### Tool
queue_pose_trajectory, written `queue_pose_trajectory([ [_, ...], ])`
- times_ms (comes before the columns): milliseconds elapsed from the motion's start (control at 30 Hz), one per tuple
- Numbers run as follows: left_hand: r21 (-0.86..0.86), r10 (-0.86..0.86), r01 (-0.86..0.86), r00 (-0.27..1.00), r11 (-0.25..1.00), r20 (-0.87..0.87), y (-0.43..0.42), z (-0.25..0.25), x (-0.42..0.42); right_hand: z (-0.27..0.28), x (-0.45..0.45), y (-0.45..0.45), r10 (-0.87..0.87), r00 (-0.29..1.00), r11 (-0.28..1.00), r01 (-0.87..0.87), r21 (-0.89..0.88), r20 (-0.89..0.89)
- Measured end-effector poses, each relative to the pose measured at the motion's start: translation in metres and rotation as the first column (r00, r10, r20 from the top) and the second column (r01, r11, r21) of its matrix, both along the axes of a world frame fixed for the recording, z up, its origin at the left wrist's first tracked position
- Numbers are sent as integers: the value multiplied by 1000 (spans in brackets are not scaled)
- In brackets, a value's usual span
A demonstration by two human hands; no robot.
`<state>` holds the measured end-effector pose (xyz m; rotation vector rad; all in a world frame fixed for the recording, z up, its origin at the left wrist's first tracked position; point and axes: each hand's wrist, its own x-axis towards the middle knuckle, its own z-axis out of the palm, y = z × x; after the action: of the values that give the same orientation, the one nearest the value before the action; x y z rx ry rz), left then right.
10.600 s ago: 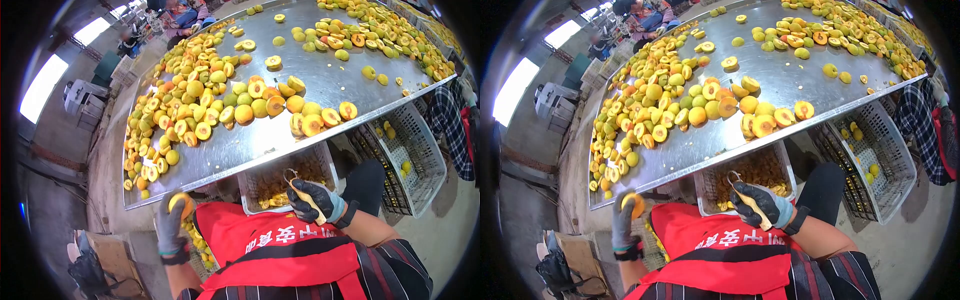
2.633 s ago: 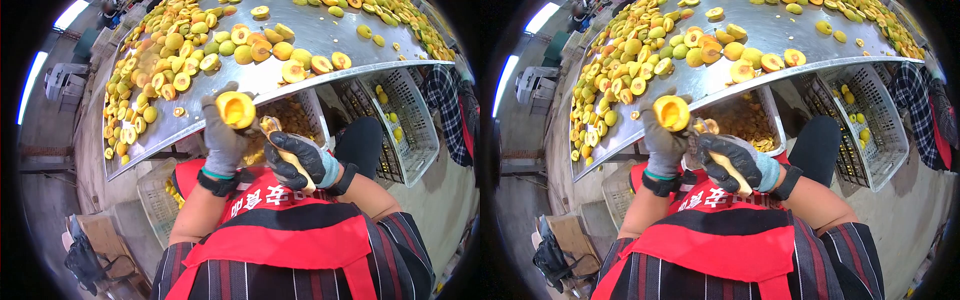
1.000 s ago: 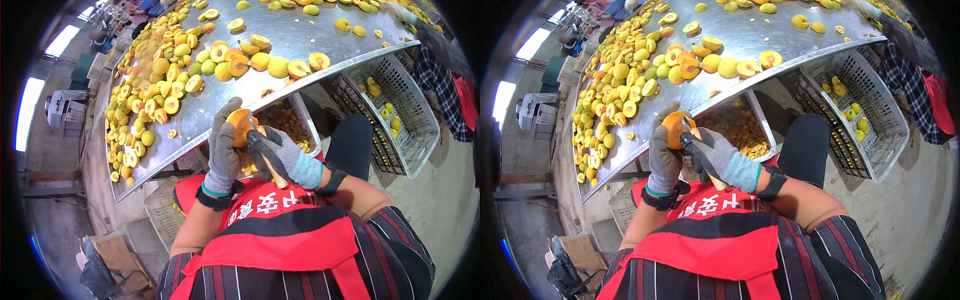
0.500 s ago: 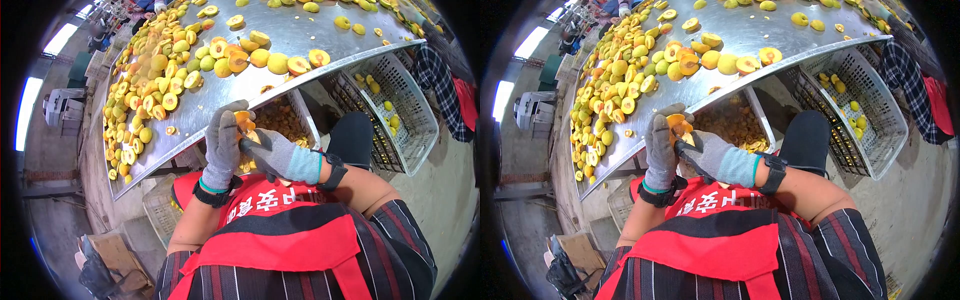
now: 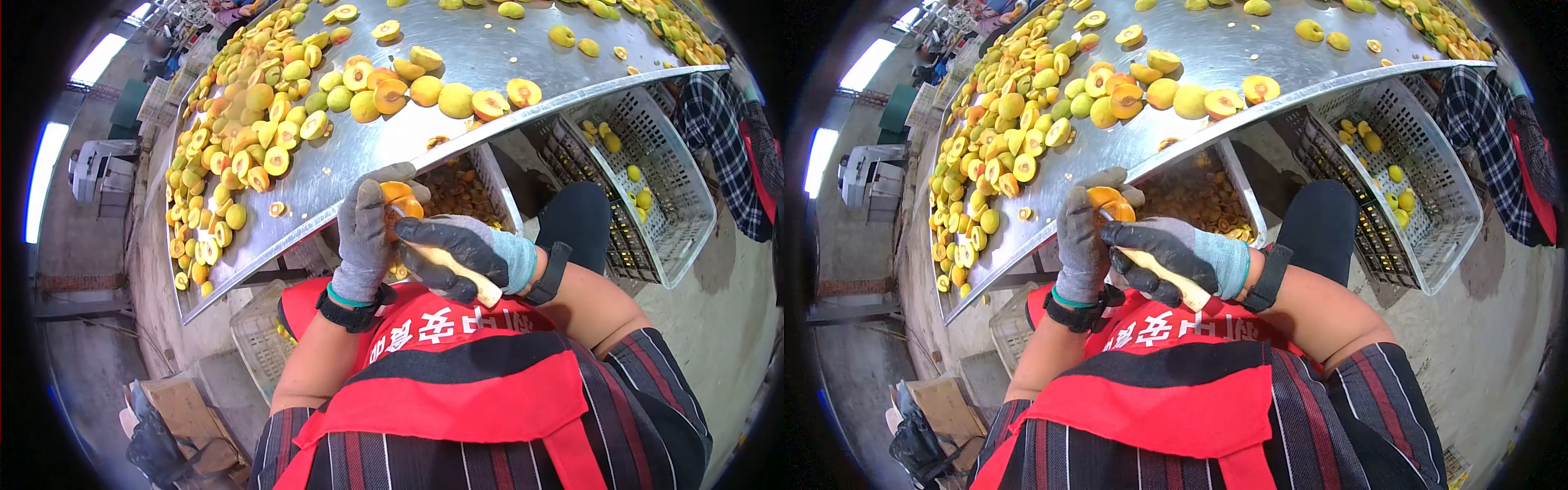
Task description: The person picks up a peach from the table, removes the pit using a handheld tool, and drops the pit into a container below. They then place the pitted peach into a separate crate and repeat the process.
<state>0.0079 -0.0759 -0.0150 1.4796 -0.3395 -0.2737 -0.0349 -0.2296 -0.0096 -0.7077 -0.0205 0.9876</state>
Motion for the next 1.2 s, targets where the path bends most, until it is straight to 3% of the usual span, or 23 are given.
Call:
queue_pose_trajectory([
  [67,-120,67,-68,998,990,-9,-6,3,-3,-11,0,4,113,971,895,-6,445,-213],
  [167,-233,98,-107,994,967,-48,-13,1,-4,-20,4,7,256,923,746,2,666,-289],
  [233,-248,99,-106,994,963,-38,-14,-6,-2,-24,2,10,250,921,721,29,692,-300],
  [300,-225,275,-295,954,928,-116,-12,-15,4,-21,-3,9,207,942,760,15,649,-264],
  [333,-313,229,-329,921,891,-316,-6,-15,8,-20,-4,9,232,941,784,-31,620,-246],
  [433,-149,385,-414,903,898,-190,5,4,4,-7,-7,6,2,998,998,-5,55,57],
  [467,-217,240,-286,946,933,-217,32,0,5,-15,-4,3,62,978,993,-40,-108,200],
  [500,-185,269,-298,949,937,-166,50,8,2,-22,-3,0,135,956,932,-33,-362,261],
  [567,190,263,-316,929,930,259,108,12,0,6,2,-14,477,618,585,307,-751,625],
  [600,353,361,-511,837,784,411,150,0,-8,9,1,-23,517,549,469,460,-754,657],
  [633,562,192,-418,888,713,417,170,31,-11,25,7,-36,545,515,407,528,-745,662],
  [667,803,153,-365,930,471,333,188,52,-19,29,15,-52,534,484,362,610,-705,693],
  [700,949,146,-263,960,174,239,206,62,-28,22,27,-69,414,301,381,800,-464,859],
  [733,947,152,-266,959,177,241,231,58,-40,51,36,-80,375,627,148,687,-712,683],
  [800,910,48,-395,914,-125,403,271,48,-57,43,84,-113,448,560,-173,819,-547,697],
  [833,908,53,-399,912,-126,408,266,52,-57,13,122,-149,448,712,-260,682,-684,540],
  [900,917,333,-361,897,169,292,237,62,-55,13,135,-145,549,656,-299,733,-611,518],
  [933,884,307,-364,911,293,274,228,60,-51,9,142,-138,692,619,-254,691,-677,372],
  [967,880,318,-375,906,291,280,212,61,-46,3,150,-130,811,543,-225,633,-741,218],
  [1033,812,247,-325,941,485,230,173,68,-31,-14,171,-110,758,546,-164,688,-707,356],
  [1067,859,143,-258,966,442,217,159,73,-20,-15,176,-94,656,553,-21,694,-720,514],
  [1100,900,35,-194,980,389,196,147,78,-8,-3,176,-72,578,685,-24,557,-830,443],
  [1200,915,-145,-227,946,335,288,116,76,19,-10,192,-20,768,457,52,655,-754,449],
])
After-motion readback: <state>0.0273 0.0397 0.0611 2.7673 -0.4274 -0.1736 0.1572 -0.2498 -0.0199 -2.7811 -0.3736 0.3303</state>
